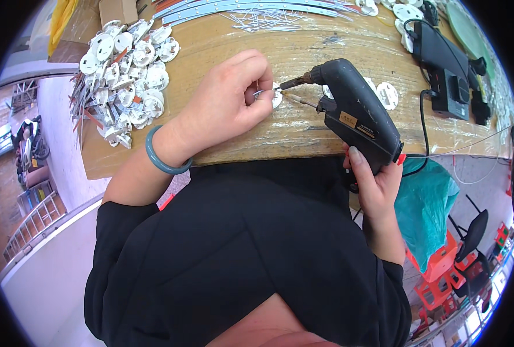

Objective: The person positions wires into circular base plates by hand and solders them using a soldering gun.

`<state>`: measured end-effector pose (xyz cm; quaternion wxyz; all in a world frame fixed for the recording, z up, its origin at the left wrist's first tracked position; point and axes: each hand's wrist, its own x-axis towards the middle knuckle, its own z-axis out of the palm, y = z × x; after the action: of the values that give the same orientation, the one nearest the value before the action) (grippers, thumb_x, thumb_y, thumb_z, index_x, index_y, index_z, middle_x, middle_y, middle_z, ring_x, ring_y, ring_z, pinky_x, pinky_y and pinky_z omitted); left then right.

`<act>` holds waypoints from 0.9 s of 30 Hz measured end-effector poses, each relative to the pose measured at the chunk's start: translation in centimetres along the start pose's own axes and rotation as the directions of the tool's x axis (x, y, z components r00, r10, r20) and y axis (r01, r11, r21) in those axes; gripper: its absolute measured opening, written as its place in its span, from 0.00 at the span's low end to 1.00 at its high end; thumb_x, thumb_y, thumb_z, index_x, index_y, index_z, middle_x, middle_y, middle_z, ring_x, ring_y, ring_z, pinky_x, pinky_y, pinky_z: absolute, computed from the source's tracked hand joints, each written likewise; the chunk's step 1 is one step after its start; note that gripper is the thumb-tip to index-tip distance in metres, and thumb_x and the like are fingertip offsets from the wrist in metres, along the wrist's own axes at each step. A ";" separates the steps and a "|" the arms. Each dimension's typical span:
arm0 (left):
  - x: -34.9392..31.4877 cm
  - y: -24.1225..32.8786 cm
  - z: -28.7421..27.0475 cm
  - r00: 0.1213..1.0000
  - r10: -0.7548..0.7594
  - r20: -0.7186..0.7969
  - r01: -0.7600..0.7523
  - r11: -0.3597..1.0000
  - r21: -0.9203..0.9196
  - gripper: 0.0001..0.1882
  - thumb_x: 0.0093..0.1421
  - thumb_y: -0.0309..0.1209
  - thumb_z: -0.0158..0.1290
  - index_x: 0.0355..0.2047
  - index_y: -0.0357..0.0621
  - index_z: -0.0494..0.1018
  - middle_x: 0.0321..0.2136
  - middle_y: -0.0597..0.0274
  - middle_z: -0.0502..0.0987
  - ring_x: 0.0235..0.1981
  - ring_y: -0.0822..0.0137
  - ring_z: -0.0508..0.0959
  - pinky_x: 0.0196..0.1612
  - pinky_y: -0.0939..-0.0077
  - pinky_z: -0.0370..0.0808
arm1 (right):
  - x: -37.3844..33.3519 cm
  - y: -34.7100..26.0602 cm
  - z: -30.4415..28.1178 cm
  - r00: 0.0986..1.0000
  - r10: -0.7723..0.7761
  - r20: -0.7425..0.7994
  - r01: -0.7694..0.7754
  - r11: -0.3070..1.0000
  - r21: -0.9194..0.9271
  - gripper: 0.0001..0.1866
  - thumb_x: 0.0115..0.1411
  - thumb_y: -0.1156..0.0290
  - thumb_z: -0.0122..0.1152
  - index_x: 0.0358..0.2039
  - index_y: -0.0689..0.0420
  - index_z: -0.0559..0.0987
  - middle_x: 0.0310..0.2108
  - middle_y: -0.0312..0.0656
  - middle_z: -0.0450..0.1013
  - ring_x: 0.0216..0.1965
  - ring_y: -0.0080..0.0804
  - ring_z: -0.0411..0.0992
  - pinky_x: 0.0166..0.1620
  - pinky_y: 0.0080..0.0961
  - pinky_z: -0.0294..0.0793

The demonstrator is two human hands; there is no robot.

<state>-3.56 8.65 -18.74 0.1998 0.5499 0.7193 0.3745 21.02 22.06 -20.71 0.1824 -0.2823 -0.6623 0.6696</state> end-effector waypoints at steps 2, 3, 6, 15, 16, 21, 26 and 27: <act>0.0 -0.1 0.0 1.000 0.013 -0.003 -0.013 1.000 0.002 0.05 0.54 0.18 0.53 0.27 0.38 0.67 0.29 0.65 0.68 0.23 0.77 0.66 0.24 0.82 0.64 | 0.1 0.0 0.0 1.000 -0.007 -0.005 0.007 1.000 0.006 0.24 0.57 0.79 0.63 0.54 0.67 0.69 0.45 0.45 0.73 0.46 0.28 0.71 0.52 0.24 0.68; 0.0 -0.1 0.0 1.000 0.014 -0.001 -0.014 1.000 0.002 0.05 0.54 0.18 0.53 0.27 0.38 0.67 0.29 0.65 0.68 0.23 0.77 0.66 0.24 0.82 0.64 | 0.1 0.1 0.0 1.000 -0.015 -0.008 0.015 1.000 0.011 0.24 0.57 0.79 0.63 0.54 0.67 0.69 0.45 0.45 0.73 0.46 0.28 0.71 0.52 0.24 0.68; 0.0 -0.1 0.0 1.000 0.020 -0.002 -0.020 1.000 0.005 0.05 0.54 0.18 0.53 0.28 0.38 0.67 0.29 0.64 0.68 0.23 0.77 0.66 0.24 0.82 0.64 | 0.1 -0.1 -0.1 1.000 0.014 0.005 -0.013 0.999 -0.030 0.24 0.57 0.78 0.63 0.54 0.67 0.69 0.45 0.45 0.73 0.46 0.28 0.71 0.52 0.24 0.68; -0.1 0.0 0.0 1.000 0.024 0.002 -0.024 1.000 0.012 0.05 0.54 0.18 0.53 0.28 0.38 0.67 0.29 0.64 0.68 0.23 0.76 0.66 0.24 0.82 0.64 | 0.1 0.0 -0.1 1.000 0.008 -0.006 -0.008 1.000 -0.030 0.24 0.57 0.78 0.63 0.54 0.66 0.69 0.44 0.45 0.73 0.44 0.26 0.71 0.50 0.23 0.69; -0.1 0.0 0.0 1.000 0.022 0.004 -0.022 1.000 0.013 0.05 0.54 0.18 0.53 0.28 0.38 0.67 0.29 0.64 0.69 0.23 0.76 0.66 0.24 0.82 0.64 | 0.1 0.0 -0.1 1.000 0.008 -0.007 -0.008 1.000 -0.030 0.24 0.57 0.78 0.63 0.54 0.66 0.69 0.44 0.45 0.73 0.44 0.26 0.71 0.50 0.23 0.69; 0.0 -0.1 0.1 0.999 0.036 0.006 -0.036 0.999 0.020 0.05 0.54 0.18 0.53 0.27 0.38 0.67 0.29 0.64 0.69 0.23 0.76 0.66 0.24 0.82 0.64 | 0.0 0.4 -0.1 0.998 0.020 -0.059 -0.010 0.985 0.174 0.15 0.61 0.77 0.60 0.49 0.65 0.73 0.32 0.38 0.75 0.30 0.18 0.72 0.35 0.16 0.70; 0.2 0.0 -0.1 1.000 0.027 0.003 -0.027 0.999 0.021 0.06 0.53 0.18 0.53 0.28 0.38 0.67 0.30 0.64 0.69 0.23 0.77 0.66 0.24 0.83 0.64 | 0.4 0.1 0.1 0.998 -0.013 -0.069 0.024 0.986 0.167 0.12 0.62 0.77 0.59 0.46 0.66 0.75 0.26 0.35 0.74 0.28 0.18 0.72 0.33 0.16 0.71; 0.2 0.1 -0.2 1.000 0.029 -0.001 -0.029 0.999 0.024 0.06 0.53 0.18 0.53 0.28 0.38 0.67 0.30 0.64 0.69 0.23 0.77 0.66 0.24 0.83 0.64 | 0.4 0.0 0.0 0.998 -0.001 -0.064 0.011 0.987 0.161 0.12 0.62 0.77 0.59 0.46 0.66 0.75 0.28 0.36 0.75 0.28 0.19 0.72 0.34 0.17 0.71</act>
<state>-3.70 8.84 -18.52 0.1872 0.5624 0.7157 0.3694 20.66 22.31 -20.81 0.2279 -0.2859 -0.6004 0.7112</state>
